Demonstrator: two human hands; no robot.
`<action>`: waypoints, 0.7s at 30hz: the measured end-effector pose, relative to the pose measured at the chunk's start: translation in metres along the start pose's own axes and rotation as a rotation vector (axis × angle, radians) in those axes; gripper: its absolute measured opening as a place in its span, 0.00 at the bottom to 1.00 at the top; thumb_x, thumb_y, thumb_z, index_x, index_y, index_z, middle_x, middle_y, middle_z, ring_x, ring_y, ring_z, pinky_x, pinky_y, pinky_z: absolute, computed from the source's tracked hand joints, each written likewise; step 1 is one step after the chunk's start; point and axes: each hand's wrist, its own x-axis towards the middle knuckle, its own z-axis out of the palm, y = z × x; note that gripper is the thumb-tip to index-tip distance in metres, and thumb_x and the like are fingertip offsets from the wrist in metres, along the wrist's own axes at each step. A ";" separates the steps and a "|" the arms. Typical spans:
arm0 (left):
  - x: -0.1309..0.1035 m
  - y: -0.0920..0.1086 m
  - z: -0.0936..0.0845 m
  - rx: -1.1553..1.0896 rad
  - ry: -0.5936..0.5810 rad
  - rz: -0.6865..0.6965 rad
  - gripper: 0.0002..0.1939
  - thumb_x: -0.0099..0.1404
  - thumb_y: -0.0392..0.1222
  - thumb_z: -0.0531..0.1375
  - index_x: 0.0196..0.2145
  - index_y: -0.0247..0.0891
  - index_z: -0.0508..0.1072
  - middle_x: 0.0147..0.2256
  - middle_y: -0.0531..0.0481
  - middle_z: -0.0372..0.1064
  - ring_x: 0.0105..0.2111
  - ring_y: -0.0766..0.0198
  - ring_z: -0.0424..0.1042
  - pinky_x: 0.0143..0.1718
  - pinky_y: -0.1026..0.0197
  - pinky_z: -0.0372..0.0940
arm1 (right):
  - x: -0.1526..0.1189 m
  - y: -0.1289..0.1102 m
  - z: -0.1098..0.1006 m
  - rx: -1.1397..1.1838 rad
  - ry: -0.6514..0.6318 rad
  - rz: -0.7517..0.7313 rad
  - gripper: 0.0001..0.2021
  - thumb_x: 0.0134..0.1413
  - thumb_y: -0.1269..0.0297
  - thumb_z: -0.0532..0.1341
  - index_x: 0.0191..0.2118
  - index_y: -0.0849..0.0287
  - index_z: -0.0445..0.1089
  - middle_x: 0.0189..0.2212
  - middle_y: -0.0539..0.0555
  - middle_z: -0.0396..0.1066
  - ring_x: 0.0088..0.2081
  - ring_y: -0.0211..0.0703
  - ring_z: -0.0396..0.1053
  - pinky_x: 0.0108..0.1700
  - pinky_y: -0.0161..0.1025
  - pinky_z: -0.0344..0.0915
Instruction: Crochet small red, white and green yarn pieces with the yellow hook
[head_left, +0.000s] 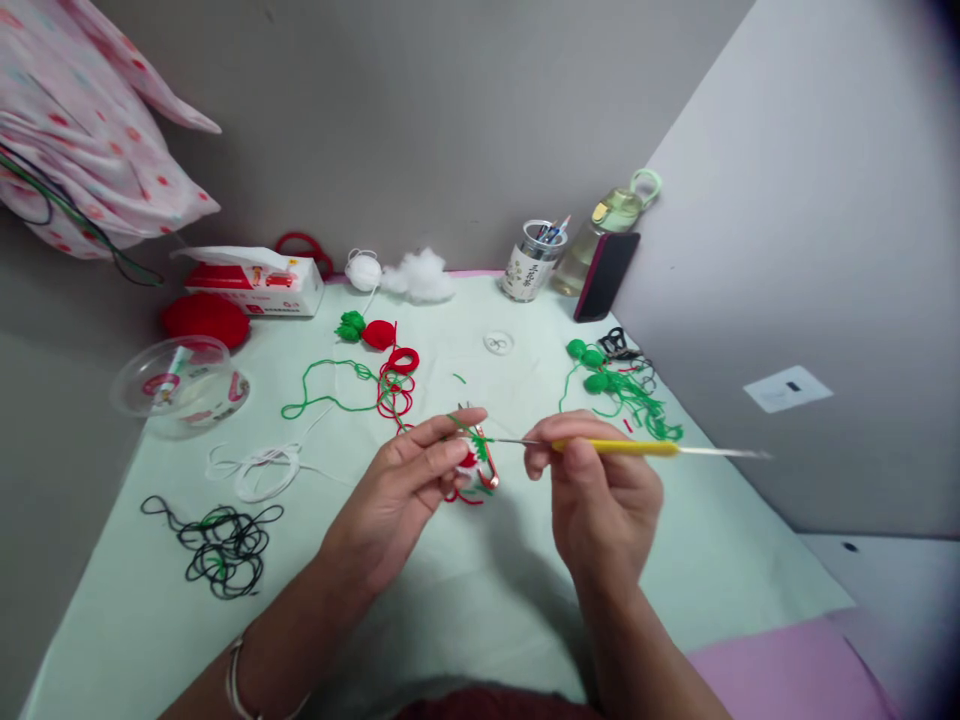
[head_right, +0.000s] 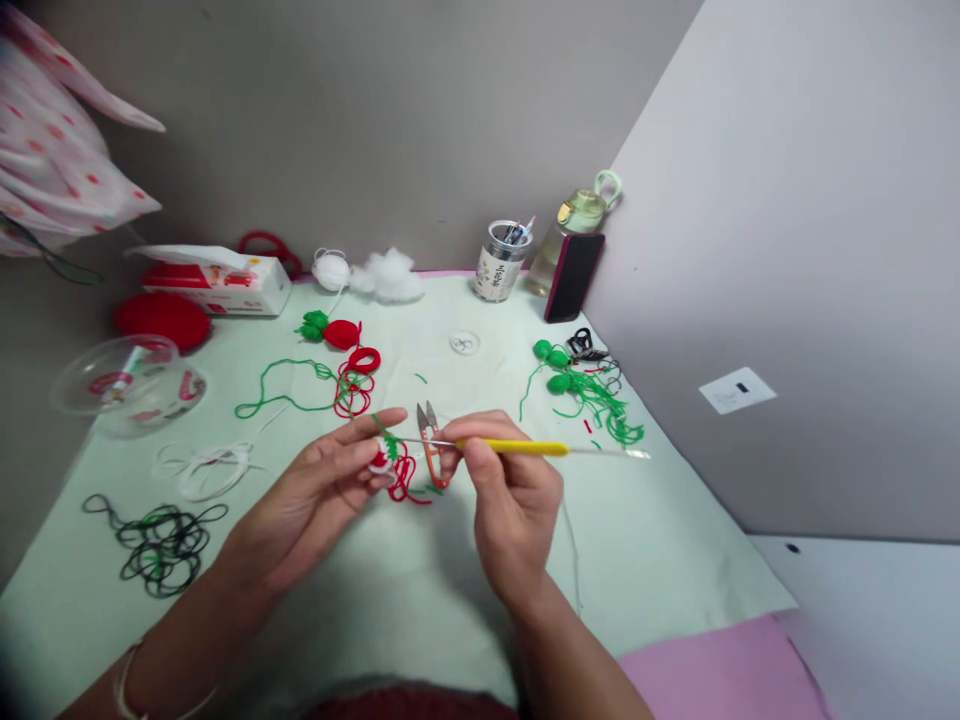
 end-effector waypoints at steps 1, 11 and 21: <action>-0.001 0.001 0.000 0.027 0.011 0.019 0.16 0.62 0.41 0.74 0.48 0.42 0.85 0.33 0.50 0.77 0.32 0.65 0.72 0.38 0.62 0.67 | 0.002 0.001 0.000 0.063 -0.014 0.057 0.10 0.72 0.66 0.60 0.43 0.53 0.81 0.34 0.52 0.76 0.28 0.38 0.71 0.29 0.38 0.70; -0.004 -0.001 0.003 0.143 -0.010 0.051 0.18 0.61 0.40 0.75 0.50 0.44 0.84 0.40 0.48 0.82 0.41 0.61 0.79 0.43 0.61 0.69 | -0.001 0.008 -0.002 0.143 -0.111 0.205 0.08 0.70 0.61 0.64 0.44 0.52 0.82 0.38 0.54 0.80 0.35 0.41 0.74 0.34 0.38 0.71; -0.004 0.000 0.002 0.183 -0.011 0.124 0.23 0.63 0.40 0.73 0.56 0.45 0.80 0.40 0.49 0.78 0.42 0.59 0.78 0.44 0.59 0.70 | 0.001 0.006 -0.001 0.121 -0.085 0.188 0.09 0.70 0.61 0.63 0.43 0.54 0.81 0.37 0.55 0.80 0.34 0.42 0.75 0.33 0.39 0.72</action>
